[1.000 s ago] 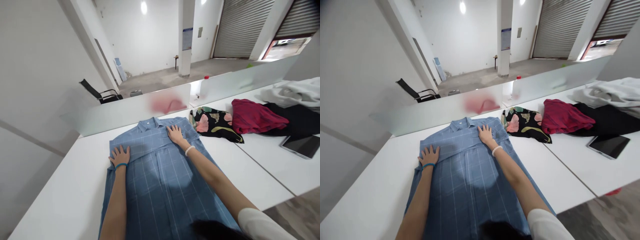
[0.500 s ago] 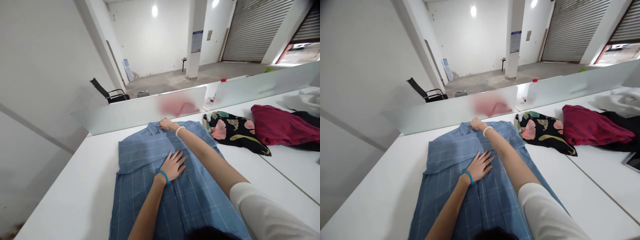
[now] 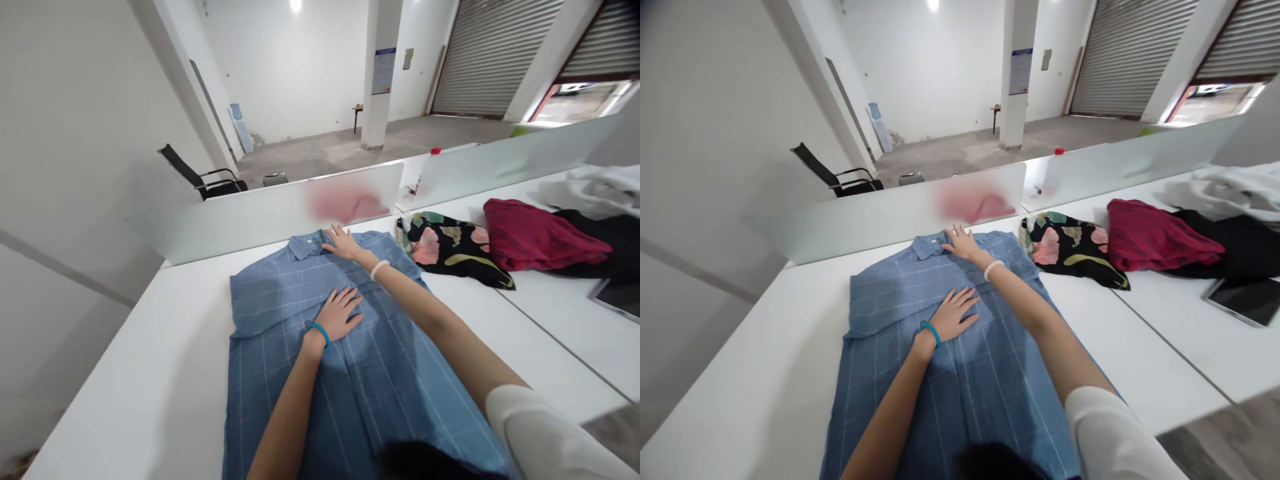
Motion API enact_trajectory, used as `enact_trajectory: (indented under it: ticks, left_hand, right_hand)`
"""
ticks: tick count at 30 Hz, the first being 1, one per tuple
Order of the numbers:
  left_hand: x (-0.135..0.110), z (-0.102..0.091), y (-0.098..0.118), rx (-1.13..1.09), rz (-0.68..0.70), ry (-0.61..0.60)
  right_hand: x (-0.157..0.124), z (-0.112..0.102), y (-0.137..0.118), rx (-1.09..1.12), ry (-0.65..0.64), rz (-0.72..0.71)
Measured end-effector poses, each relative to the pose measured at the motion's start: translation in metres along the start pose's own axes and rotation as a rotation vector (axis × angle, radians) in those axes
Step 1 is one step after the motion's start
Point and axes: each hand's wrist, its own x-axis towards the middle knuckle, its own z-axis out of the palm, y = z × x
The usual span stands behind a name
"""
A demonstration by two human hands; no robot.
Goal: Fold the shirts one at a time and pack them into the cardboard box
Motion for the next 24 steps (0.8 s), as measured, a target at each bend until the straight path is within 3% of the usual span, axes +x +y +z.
enact_trajectory:
  ticks: [4, 7, 10, 12, 15, 19, 22, 24]
  left_hand:
    - [0.005, -0.004, 0.000, 0.032, -0.012, -0.051]
    - [0.005, -0.006, 0.010, 0.105, -0.055, -0.050]
    - [-0.013, -0.006, 0.031, 0.157, -0.139, -0.047]
    - [-0.043, -0.006, 0.046, 0.155, -0.172, -0.073]
    - [-0.109, -0.006, 0.065, 0.126, -0.212, -0.086]
    - [-0.212, -0.009, 0.083, 0.076, -0.414, 0.033]
    - [-0.275, -0.010, 0.109, 0.017, -0.682, 0.245]
    - [-0.304, -0.005, 0.135, -0.030, -0.912, 0.557]
  right_hand:
    - [-0.118, -0.017, 0.016, 0.013, 0.004, -0.039]
    - [-0.229, -0.016, 0.008, 0.013, -0.026, -0.053]
    - [-0.322, -0.011, -0.003, -0.019, -0.032, -0.124]
    - [-0.367, -0.009, 0.001, -0.036, -0.026, -0.087]
    - [-0.418, -0.012, 0.022, -0.049, 0.037, 0.121]
    - [-0.471, -0.017, 0.047, 0.048, 0.273, 0.411]
    - [-0.508, -0.007, 0.047, 0.240, 0.576, 0.695]
    - [-0.528, 0.010, 0.042, 0.436, 0.703, 0.923]
